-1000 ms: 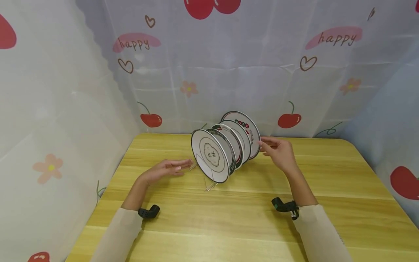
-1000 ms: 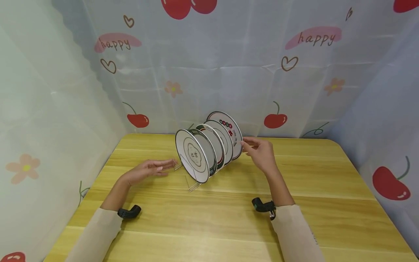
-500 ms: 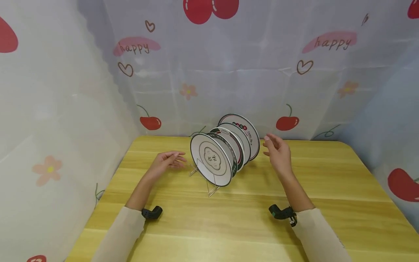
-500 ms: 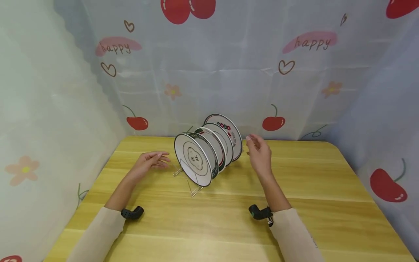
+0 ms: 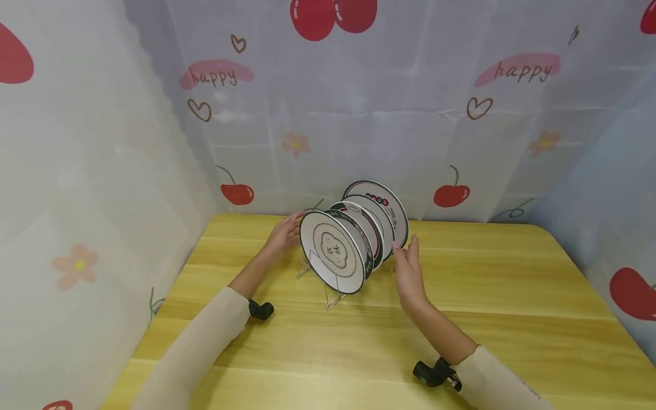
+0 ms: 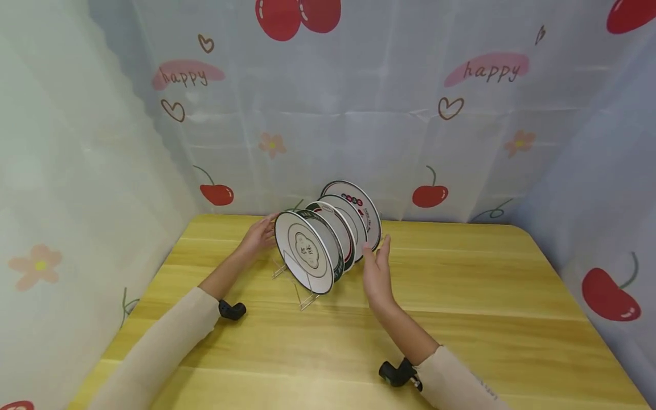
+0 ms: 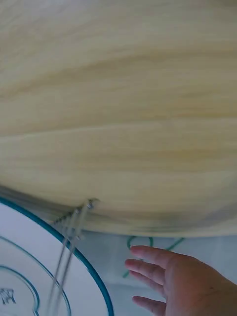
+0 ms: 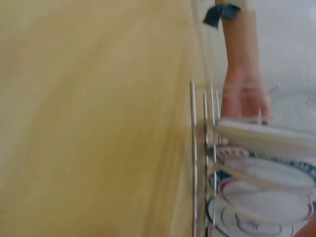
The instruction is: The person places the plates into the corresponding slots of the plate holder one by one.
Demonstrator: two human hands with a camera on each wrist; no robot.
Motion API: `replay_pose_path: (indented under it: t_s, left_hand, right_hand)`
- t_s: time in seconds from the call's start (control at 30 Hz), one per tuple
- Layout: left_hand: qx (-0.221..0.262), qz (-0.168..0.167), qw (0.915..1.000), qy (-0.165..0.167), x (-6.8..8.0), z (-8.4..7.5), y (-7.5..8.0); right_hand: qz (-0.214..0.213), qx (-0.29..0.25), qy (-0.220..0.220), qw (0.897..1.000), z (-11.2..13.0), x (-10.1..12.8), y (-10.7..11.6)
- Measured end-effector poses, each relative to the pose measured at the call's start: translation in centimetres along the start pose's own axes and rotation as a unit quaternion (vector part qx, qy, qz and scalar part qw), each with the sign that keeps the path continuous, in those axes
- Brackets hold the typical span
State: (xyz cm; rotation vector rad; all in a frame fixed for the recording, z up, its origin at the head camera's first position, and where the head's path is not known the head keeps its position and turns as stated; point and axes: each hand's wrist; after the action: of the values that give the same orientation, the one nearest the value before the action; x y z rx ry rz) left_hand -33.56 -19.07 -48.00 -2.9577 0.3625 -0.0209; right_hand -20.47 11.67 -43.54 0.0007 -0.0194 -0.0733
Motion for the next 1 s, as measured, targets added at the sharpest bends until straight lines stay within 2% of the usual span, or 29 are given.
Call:
replay_pose_path:
  t_s: [0.07, 0.17, 0.33, 0.5, 0.7, 0.83, 0.93, 1.0]
  left_hand:
    - [0.053, 0.003, 0.9984, 0.019, -0.3, 0.5, -0.8]
    - [0.110, 0.012, 0.9936, 0.022, -0.4, 0.8, -1.7]
    - [0.134, 0.048, 0.9898, 0.009, -0.2, 0.5, -2.5]
    - [0.173, 0.095, 0.9804, 0.002, 0.1, 0.1, -2.9]
    - [0.188, 0.076, 0.9791, 0.008, 1.1, 0.3, -3.9]
    - [0.177, 0.062, 0.9822, 0.007, 2.1, 0.7, -5.0]
    - [0.169, 0.059, 0.9839, -0.003, 2.8, 1.0, -5.9]
    - [0.173, 0.069, 0.9823, -0.016, 3.3, 1.2, -6.3]
  right_hand:
    - [0.002, -0.001, 0.008, 1.000, -0.3, 0.5, -0.8]
    - [0.005, -0.003, 0.031, 1.000, -0.6, 0.9, -1.7]
    - [0.012, -0.013, 0.051, 0.999, -0.9, 0.8, -2.4]
    - [0.019, -0.006, 0.050, 0.999, -0.9, 0.1, -2.2]
    - [0.037, -0.010, 0.017, 0.999, -0.7, -1.2, -1.0]
    - [0.056, -0.028, -0.001, 0.998, -0.4, -2.4, 0.1]
    - [0.070, -0.044, -0.014, 0.996, -0.2, -3.2, 0.8]
    - [0.079, -0.054, -0.020, 0.995, -0.1, -3.8, 1.2]
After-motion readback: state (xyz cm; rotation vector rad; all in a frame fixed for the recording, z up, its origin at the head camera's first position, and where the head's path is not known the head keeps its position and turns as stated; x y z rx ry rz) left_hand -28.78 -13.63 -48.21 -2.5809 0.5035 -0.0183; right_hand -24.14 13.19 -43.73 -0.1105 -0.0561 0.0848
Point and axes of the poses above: each hand's wrist, its own x-axis away from the middle knuckle, its own y-axis out of the back of the hand, z = x × y
